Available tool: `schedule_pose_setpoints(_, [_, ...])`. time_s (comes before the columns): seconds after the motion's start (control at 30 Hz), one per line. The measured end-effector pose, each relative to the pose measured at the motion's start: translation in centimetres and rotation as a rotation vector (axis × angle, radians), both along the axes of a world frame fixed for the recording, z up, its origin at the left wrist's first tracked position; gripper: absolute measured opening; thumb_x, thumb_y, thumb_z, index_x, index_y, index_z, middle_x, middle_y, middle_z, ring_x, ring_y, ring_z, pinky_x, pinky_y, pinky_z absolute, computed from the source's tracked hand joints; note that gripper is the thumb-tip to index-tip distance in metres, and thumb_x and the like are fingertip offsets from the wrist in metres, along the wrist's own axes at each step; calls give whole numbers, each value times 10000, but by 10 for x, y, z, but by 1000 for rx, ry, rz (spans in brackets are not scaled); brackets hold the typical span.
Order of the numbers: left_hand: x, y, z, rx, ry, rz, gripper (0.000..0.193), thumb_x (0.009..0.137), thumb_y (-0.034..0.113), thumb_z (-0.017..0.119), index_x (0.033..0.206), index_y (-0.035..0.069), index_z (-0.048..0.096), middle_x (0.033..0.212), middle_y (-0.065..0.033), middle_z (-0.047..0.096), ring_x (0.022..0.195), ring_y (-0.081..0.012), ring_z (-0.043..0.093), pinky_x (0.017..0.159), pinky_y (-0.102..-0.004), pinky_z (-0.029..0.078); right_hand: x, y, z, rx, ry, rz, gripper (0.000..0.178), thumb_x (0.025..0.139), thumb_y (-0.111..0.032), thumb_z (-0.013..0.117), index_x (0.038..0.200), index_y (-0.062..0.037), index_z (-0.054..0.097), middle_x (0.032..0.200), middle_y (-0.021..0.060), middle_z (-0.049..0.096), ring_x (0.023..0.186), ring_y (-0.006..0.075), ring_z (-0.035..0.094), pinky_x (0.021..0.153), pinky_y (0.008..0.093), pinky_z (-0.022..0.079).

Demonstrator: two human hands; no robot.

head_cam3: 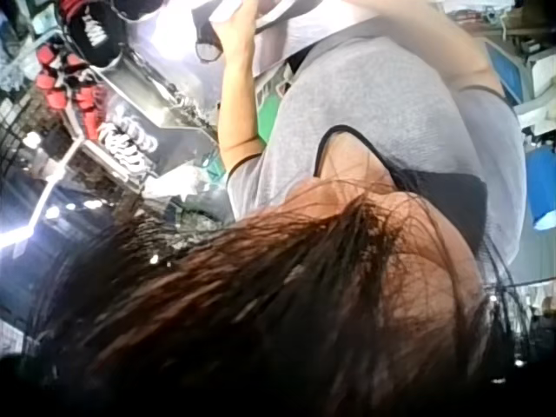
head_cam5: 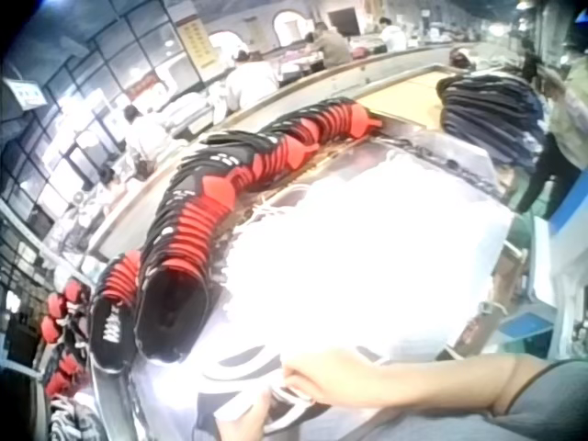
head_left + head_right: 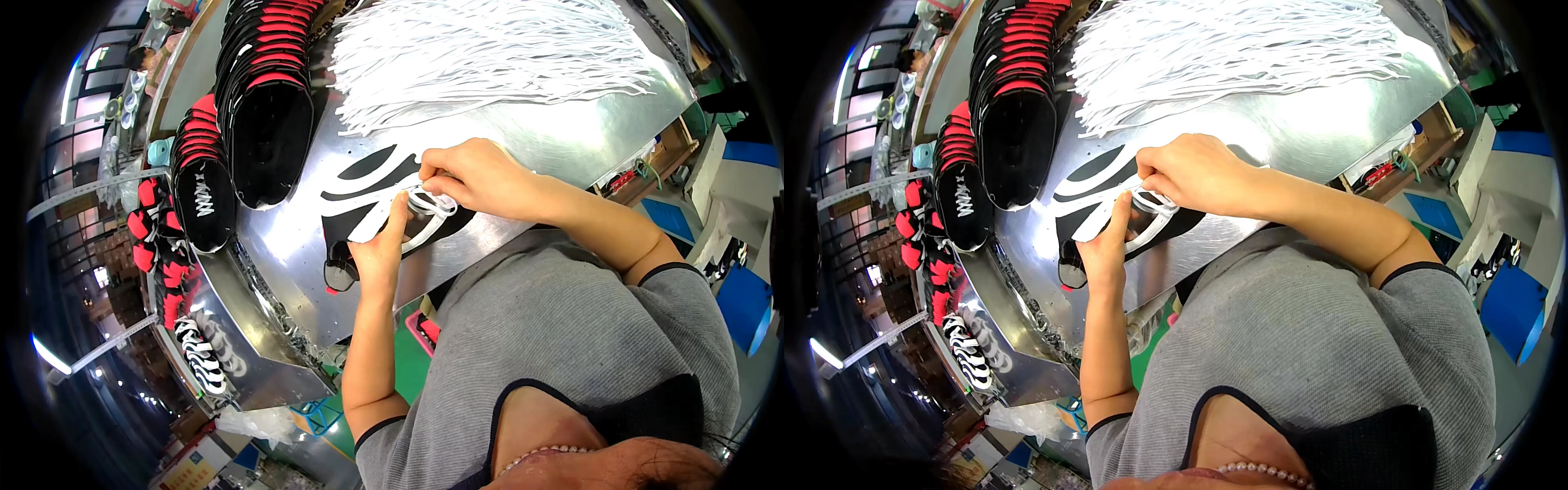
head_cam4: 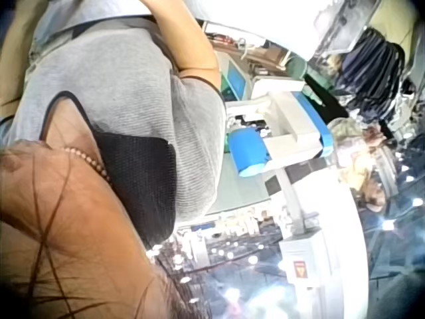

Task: The person pulls white laces through the eyelets of a black and white shoe using a hook tool. They handle the shoe by hand and manipulate the hook to thread the laces through the upper material while working at a metal table.

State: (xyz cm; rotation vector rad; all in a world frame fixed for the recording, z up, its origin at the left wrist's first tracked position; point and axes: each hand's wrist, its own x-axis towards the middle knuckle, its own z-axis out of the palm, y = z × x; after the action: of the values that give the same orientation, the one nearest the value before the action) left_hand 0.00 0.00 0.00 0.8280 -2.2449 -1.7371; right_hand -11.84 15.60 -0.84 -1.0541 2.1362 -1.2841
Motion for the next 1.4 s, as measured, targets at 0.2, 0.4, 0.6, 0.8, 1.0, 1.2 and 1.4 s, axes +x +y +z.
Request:
schedule_pose_setpoints(0.2, [7, -4, -2, 130, -9, -157, 99, 925, 70, 640, 972, -16, 644, 766, -27, 657, 594, -67, 570, 488, -205, 421, -10, -9, 6, 141, 166, 165, 112, 897, -186, 624, 909, -74, 612, 717, 114, 661, 687, 322, 645, 627, 420, 480])
schedule_pose_setpoints(0.4, [1, -11, -5, 206, -20, -166, 110, 949, 94, 585, 932, -4, 630, 777, -27, 650, 583, -71, 536, 517, -219, 414, -3, -31, -3, 289, 236, 191, 150, 924, -213, 599, 936, -64, 592, 719, 129, 660, 728, 332, 658, 652, 443, 489])
schedule_pose_setpoints(0.6, [-9, -34, -2, 401, -145, -151, 195, 943, 176, 612, 817, 29, 636, 731, 6, 580, 626, -74, 470, 578, -235, 359, -31, -18, 10, -51, -259, -67, 123, 973, -157, 536, 1013, -48, 576, 744, 43, 618, 670, 136, 574, 608, 298, 451])
schedule_pose_setpoints(0.8, [-18, -20, -7, 194, -8, -20, 204, 843, 29, 738, 1030, -12, 666, 884, -1, 649, 788, -82, 557, 763, -239, 466, -12, -34, -27, -204, -353, -149, 149, 995, -173, 531, 1061, -44, 564, 789, 26, 620, 664, 84, 528, 577, 262, 431])
schedule_pose_setpoints(1.0, [-15, -28, 2, 347, -176, -67, 132, 848, 78, 736, 930, 1, 669, 798, 15, 617, 679, -77, 499, 614, -240, 396, -10, -47, -38, -117, -107, -165, 184, 996, -215, 532, 1053, -43, 558, 759, 127, 634, 650, 251, 590, 624, 359, 465])
schedule_pose_setpoints(1.2, [45, -47, 95, 1033, 484, 23, 84, 855, 38, 619, 834, 89, 555, 678, 30, 462, 571, -78, 426, 515, -221, 345, -12, -47, -52, -48, 17, -261, 203, 998, -231, 525, 1041, -34, 515, 794, 165, 648, 756, 367, 621, 680, 451, 473])
schedule_pose_setpoints(1.4, [93, -49, 114, 514, 704, 71, 65, 898, 26, 602, 963, 27, 608, 828, -18, 587, 744, -118, 533, 677, -249, 462, -9, -56, -55, -111, 85, -277, 178, 975, -204, 559, 1029, -37, 529, 802, 168, 652, 750, 364, 628, 675, 440, 481])
